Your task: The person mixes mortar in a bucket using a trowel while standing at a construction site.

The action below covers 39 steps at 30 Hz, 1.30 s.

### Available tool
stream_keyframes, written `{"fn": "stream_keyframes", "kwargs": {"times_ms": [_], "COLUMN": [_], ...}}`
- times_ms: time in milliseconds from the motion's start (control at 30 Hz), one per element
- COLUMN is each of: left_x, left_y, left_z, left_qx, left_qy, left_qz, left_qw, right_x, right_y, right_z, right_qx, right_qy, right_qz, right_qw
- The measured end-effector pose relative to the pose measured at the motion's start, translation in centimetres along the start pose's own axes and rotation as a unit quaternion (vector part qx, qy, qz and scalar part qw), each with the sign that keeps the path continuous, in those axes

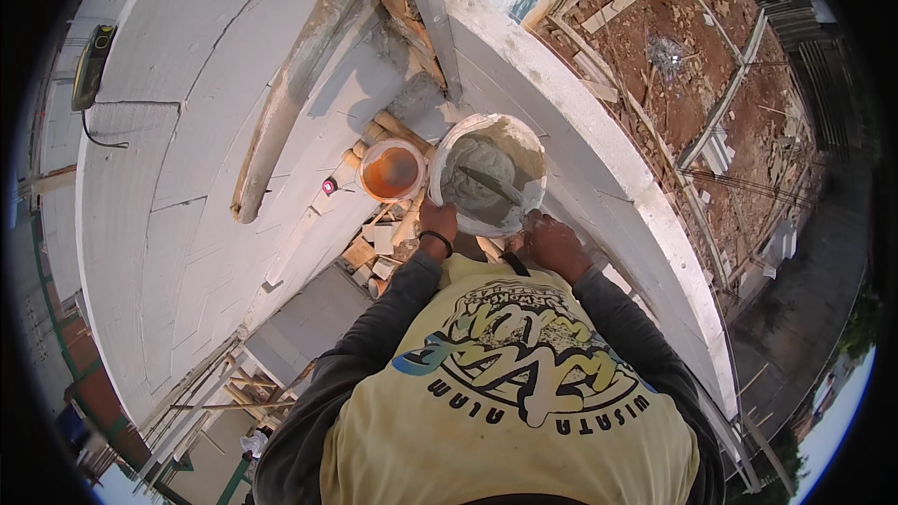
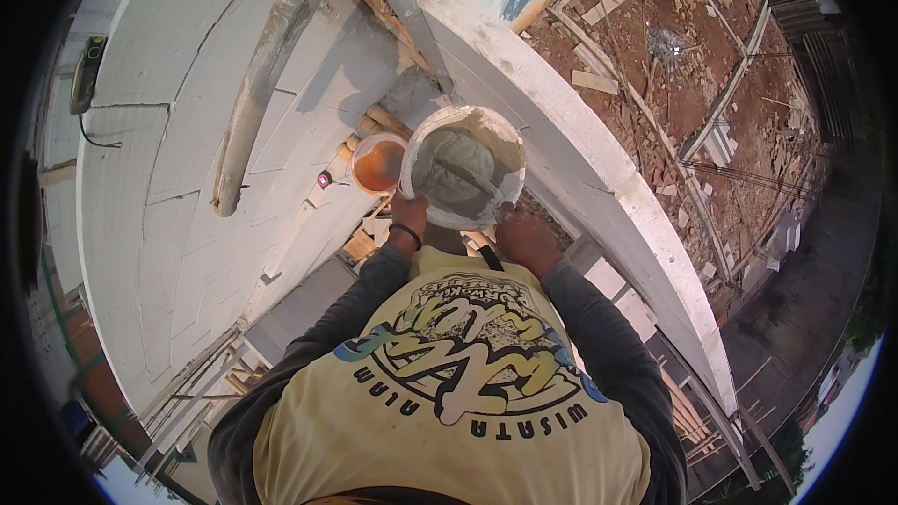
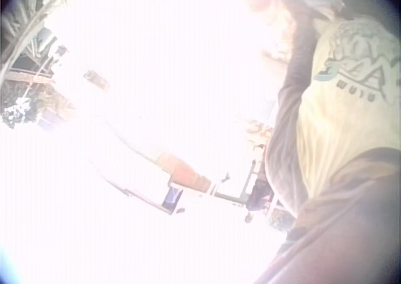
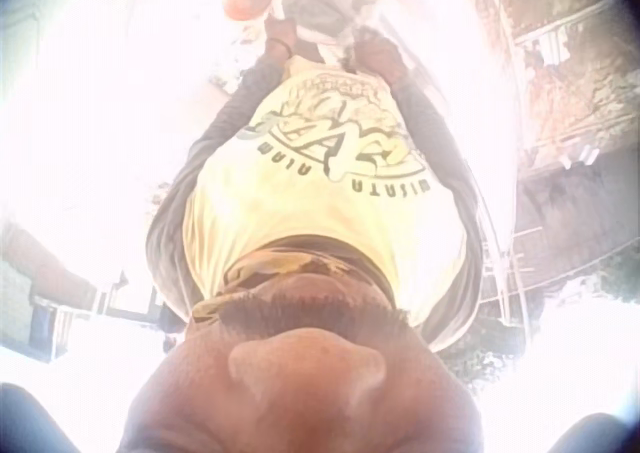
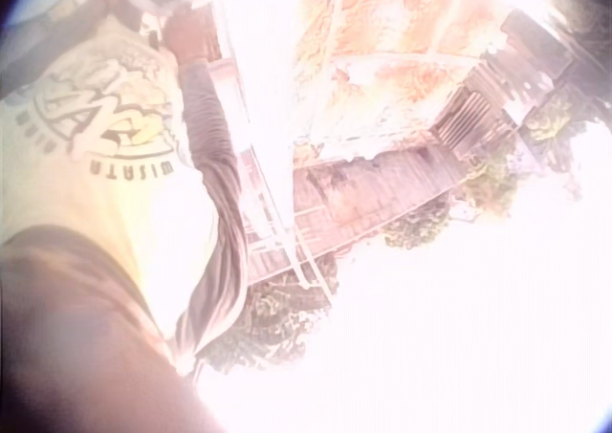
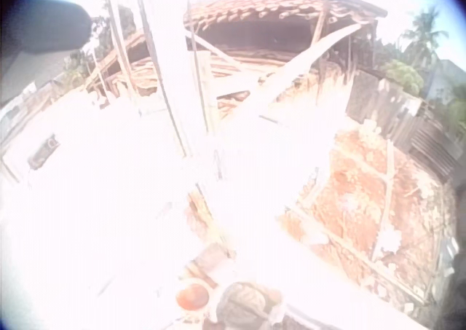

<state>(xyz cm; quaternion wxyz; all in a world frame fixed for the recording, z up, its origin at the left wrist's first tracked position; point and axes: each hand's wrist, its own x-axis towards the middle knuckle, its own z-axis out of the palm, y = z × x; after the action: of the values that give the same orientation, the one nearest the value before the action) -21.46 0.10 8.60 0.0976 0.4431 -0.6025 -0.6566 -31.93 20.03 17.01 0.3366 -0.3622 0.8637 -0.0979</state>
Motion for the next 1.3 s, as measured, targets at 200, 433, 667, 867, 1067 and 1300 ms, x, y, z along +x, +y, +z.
{"fn": "stream_keyframes", "kwargs": {"times_ms": [200, 433, 667, 867, 1067, 1300], "left_x": [2.5, 6.7, 7.1, 5.6, 4.9, 1.2], "left_y": [0.5, -1.3, 3.1, 6.0, 6.2, 4.3], "left_z": [-0.2, -2.3, -2.5, -1.3, -2.6, -1.6], "left_qx": [0.05, 0.101, 0.003, 0.028, 0.046, 0.03], "left_qy": [-0.043, -0.034, -0.188, -0.169, -0.154, -0.089], "left_qz": [0.024, 0.06, -0.064, -0.165, -0.09, -0.12], "left_qw": [0.998, 0.992, 0.98, 0.971, 0.983, 0.988], "right_x": [3.1, 4.0, 3.6, 2.2, 1.6, 0.2], "right_y": [-1.4, -2.2, -4.8, -4.2, -4.4, -1.4], "right_z": [-3.0, -0.6, 0.3, 2.0, 0.3, 4.8], "right_qx": [-0.001, 0.05, 0.086, 0.122, 0.133, 0.16], "right_qy": [0.021, 0.001, -0.004, 0.085, 0.162, 0.17], "right_qz": [0.104, 0.048, 0.089, 0.121, 0.063, 0.018], "right_qw": [0.994, 0.998, 0.992, 0.981, 0.976, 0.972]}}
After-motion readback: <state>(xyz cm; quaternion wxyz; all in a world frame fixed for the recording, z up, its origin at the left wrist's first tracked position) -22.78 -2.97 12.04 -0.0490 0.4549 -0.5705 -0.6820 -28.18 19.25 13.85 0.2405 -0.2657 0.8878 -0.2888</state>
